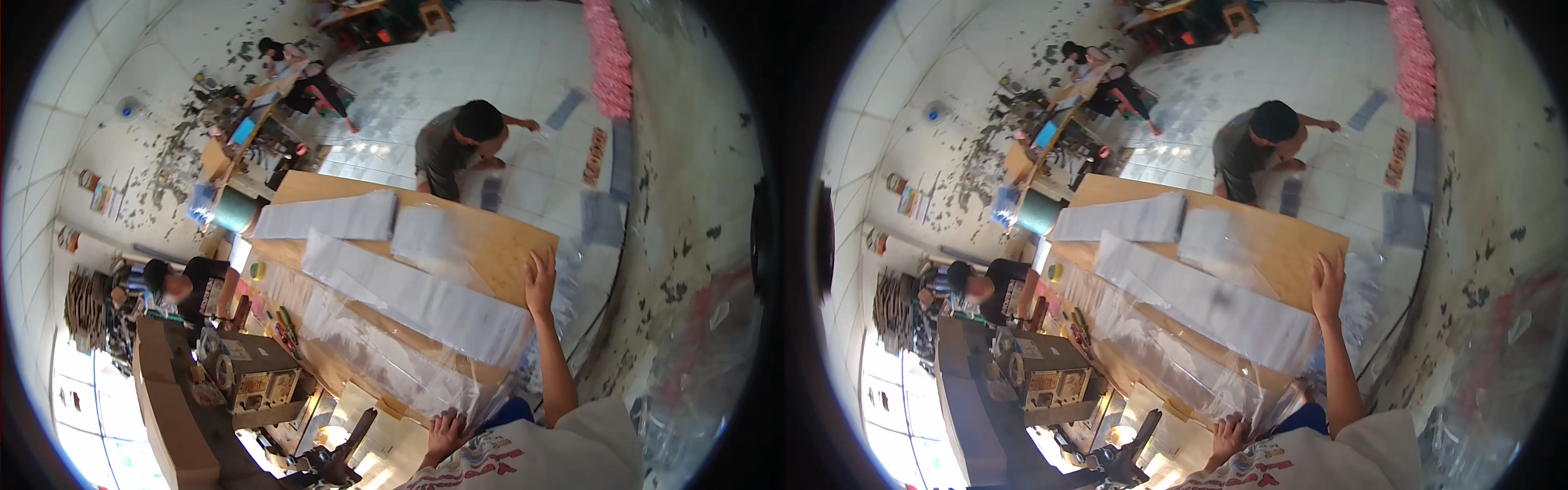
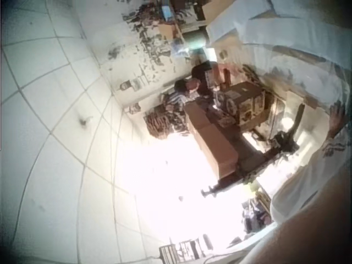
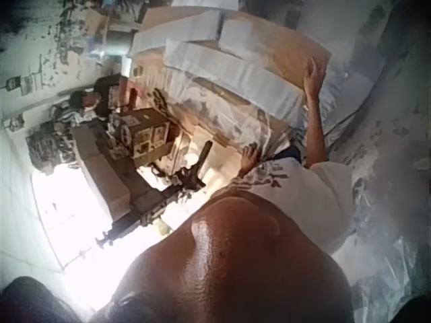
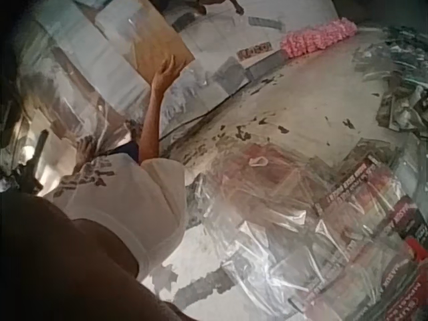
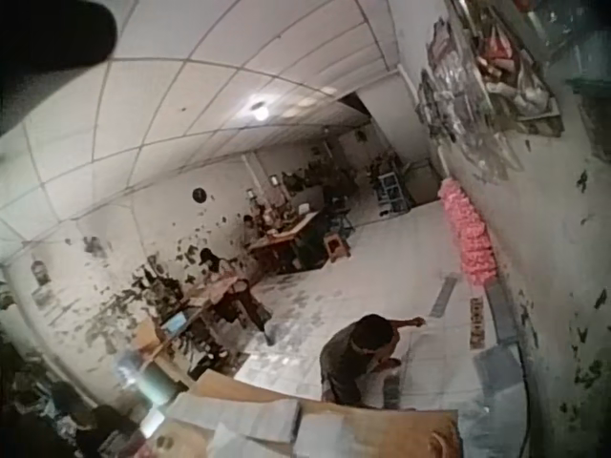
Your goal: The person hands packaging to a coworker, gathers plastic sheets from the floor, and takes them to a workstation. The person then positions a template under a sealing machine, measures a plastic sleeve using a metal ruler, and aligns the ruler on the machine platform.
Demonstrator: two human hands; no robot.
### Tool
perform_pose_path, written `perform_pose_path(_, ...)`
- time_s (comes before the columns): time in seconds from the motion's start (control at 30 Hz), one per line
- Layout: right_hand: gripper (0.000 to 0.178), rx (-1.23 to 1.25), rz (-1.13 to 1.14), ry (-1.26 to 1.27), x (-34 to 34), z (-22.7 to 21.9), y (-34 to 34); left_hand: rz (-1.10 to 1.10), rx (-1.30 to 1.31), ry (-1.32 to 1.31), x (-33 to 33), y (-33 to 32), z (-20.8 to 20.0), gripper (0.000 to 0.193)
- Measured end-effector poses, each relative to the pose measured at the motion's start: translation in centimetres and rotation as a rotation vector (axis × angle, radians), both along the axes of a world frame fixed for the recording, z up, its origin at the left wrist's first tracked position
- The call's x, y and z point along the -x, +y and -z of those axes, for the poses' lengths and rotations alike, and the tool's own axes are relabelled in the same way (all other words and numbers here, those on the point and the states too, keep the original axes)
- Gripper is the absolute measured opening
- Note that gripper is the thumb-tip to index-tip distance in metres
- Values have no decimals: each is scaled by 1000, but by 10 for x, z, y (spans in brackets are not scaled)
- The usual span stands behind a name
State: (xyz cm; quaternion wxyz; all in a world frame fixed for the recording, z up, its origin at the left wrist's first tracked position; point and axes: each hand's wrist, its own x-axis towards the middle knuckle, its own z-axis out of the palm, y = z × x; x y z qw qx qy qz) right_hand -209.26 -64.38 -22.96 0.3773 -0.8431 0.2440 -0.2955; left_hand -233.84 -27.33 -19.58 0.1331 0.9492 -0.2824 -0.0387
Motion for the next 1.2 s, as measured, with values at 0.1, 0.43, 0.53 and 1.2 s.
perform_pose_path(0.1,36,-32,27,-23,-8,-7,-1,22,-3,-11,-4,4,15,49)
perform_pose_path(0.43,36,-86,41,11,-9,-9,-11,-16,18,-41,-8,-1,30,24)
perform_pose_path(0.53,36,-46,39,-18,-7,-12,-6,-12,3,-37,-5,8,32,27)
perform_pose_path(1.2,23,315,-150,381,22,-47,9,-72,141,-35,-16,-13,-30,48)
